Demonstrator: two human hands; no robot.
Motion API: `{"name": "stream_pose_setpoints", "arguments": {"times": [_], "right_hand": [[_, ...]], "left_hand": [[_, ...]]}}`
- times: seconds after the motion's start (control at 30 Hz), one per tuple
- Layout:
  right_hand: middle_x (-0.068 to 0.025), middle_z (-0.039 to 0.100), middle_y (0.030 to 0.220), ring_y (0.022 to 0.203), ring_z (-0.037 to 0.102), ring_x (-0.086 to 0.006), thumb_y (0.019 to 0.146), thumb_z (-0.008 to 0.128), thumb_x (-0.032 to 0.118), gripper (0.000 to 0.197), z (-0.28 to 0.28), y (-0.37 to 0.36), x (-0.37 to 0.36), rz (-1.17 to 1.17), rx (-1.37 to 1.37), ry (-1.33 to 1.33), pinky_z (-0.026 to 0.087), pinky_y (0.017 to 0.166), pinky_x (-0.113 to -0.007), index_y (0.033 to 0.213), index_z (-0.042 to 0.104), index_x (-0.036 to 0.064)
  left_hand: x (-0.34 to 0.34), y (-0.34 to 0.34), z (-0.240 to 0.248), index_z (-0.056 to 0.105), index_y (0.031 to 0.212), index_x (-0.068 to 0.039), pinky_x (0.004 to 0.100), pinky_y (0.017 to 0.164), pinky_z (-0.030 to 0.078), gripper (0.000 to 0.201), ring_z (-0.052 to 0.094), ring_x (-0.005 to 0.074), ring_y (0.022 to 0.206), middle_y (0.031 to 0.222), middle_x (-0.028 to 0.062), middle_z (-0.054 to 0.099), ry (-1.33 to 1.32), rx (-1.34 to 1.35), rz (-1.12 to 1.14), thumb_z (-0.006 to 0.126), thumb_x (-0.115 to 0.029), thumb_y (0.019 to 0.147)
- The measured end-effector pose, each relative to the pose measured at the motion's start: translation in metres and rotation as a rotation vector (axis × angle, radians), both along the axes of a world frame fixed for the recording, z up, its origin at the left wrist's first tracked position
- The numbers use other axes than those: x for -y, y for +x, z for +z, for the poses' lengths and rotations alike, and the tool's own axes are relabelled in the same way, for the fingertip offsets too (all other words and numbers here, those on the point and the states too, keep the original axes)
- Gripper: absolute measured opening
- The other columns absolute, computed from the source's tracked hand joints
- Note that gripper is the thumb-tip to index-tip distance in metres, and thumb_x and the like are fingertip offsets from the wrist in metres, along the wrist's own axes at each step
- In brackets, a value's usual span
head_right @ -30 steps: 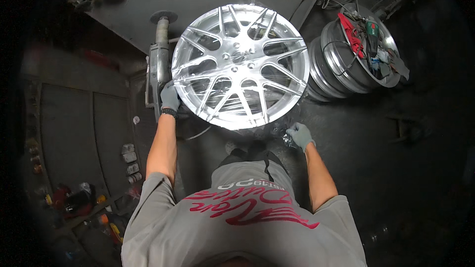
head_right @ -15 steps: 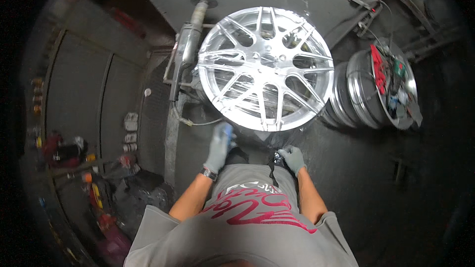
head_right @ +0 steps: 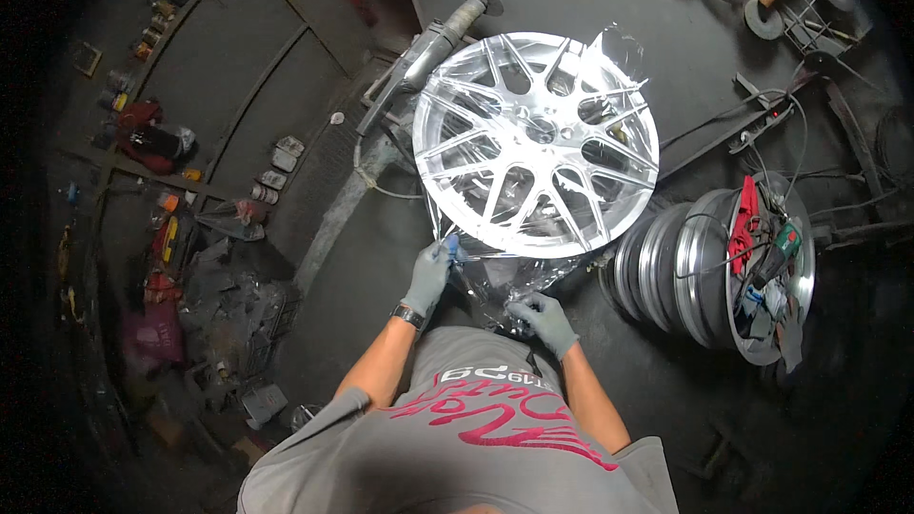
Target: The person retrieves a plastic sheet and wraps a silver car wheel mounted on a stand. They smooth the plastic over the spokes and rim, then continue wrapping as another person approaches and uses a phone.
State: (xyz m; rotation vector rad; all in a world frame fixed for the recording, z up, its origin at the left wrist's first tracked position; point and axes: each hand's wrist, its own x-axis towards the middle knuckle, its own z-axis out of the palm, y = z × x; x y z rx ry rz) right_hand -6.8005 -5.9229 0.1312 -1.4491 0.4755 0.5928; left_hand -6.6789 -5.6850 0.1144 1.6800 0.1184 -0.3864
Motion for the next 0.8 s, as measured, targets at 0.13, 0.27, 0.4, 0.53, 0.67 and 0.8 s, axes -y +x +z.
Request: {"name": "stream_pose_setpoints", "arguments": {"times": [0.13, 0.27, 0.4, 0.53, 0.67, 0.8], "right_hand": [[-0.0018, 0.064, 0.100, 0.088, 0.060, -0.0127, 0.094, 0.064, 0.023, 0.027, 0.000, 0.000, 0.009, -0.337, 0.010, 0.312, 0.053, 0.073, -0.030, 0.114, 0.059, 0.0065], [-0.0022, 0.059, 0.102, 0.088, 0.060, -0.0194, 0.093, 0.061, 0.042, 0.036, -0.006, 0.017, 0.019, -0.700, -0.009, 0.549, 0.050, 0.077, -0.037, 0.113, 0.056, 0.0129], [-0.0013, 0.054, 0.092, 0.077, 0.056, -0.0150, 0.094, 0.061, 0.041, 0.032, -0.026, 0.030, 0.076, -0.994, 0.286, 0.422, 0.046, 0.063, -0.029, 0.106, 0.054, 0.0125], [-0.0045, 0.054, 0.090, 0.072, 0.054, -0.0118, 0.094, 0.064, 0.035, 0.031, -0.004, 0.071, 0.139, -1.231, 0.399, 0.096, 0.045, 0.059, -0.025, 0.102, 0.055, 0.0067], [-0.0153, 0.061, 0.112, 0.093, 0.062, -0.0218, 0.091, 0.067, 0.031, 0.050, -0.002, 0.129, 0.213, -1.031, 0.665, -0.318, 0.051, 0.083, -0.031, 0.123, 0.055, -0.0060], [-0.0226, 0.048, 0.141, 0.130, 0.046, -0.0380, 0.083, 0.068, 0.018, 0.064, 0.065, 0.215, 0.197, -0.576, 0.651, -1.154, 0.035, 0.110, -0.043, 0.141, 0.046, 0.0009]], "left_hand": [[0.001, -0.003, -0.004, 0.063, 0.089, -0.004, 0.0281, 0.070, 0.052, 0.043, 0.063, 0.0135, 0.075, 0.085, 0.0069, 0.066, -0.322, -0.147, 0.074, 0.052, -0.043, 0.101], [0.011, -0.003, -0.009, 0.062, 0.092, -0.005, 0.0367, 0.075, 0.055, 0.045, 0.065, 0.0208, 0.084, 0.090, 0.0090, 0.066, -0.619, -0.351, 0.144, 0.050, -0.048, 0.100], [0.021, 0.004, -0.022, 0.061, 0.096, -0.003, 0.0413, 0.081, 0.053, 0.049, 0.064, 0.0252, 0.088, 0.092, 0.0130, 0.064, -0.772, -0.448, 0.173, 0.050, -0.050, 0.099], [0.028, 0.014, -0.016, 0.059, 0.098, -0.005, 0.0387, 0.075, 0.052, 0.034, 0.063, 0.0252, 0.083, 0.088, 0.0105, 0.061, -0.773, -0.510, 0.281, 0.052, -0.038, 0.100], [0.027, 0.026, -0.045, 0.058, 0.094, -0.010, 0.0382, 0.066, 0.054, 0.019, 0.063, 0.0205, 0.074, 0.083, 0.0054, 0.060, -0.747, -0.334, 0.244, 0.050, -0.026, 0.098], [0.023, 0.026, -0.034, 0.057, 0.088, -0.012, 0.0347, 0.060, 0.053, 0.015, 0.056, 0.0147, 0.064, 0.077, 0.0012, 0.056, -0.714, -0.397, 0.288, 0.049, -0.021, 0.098]]}}
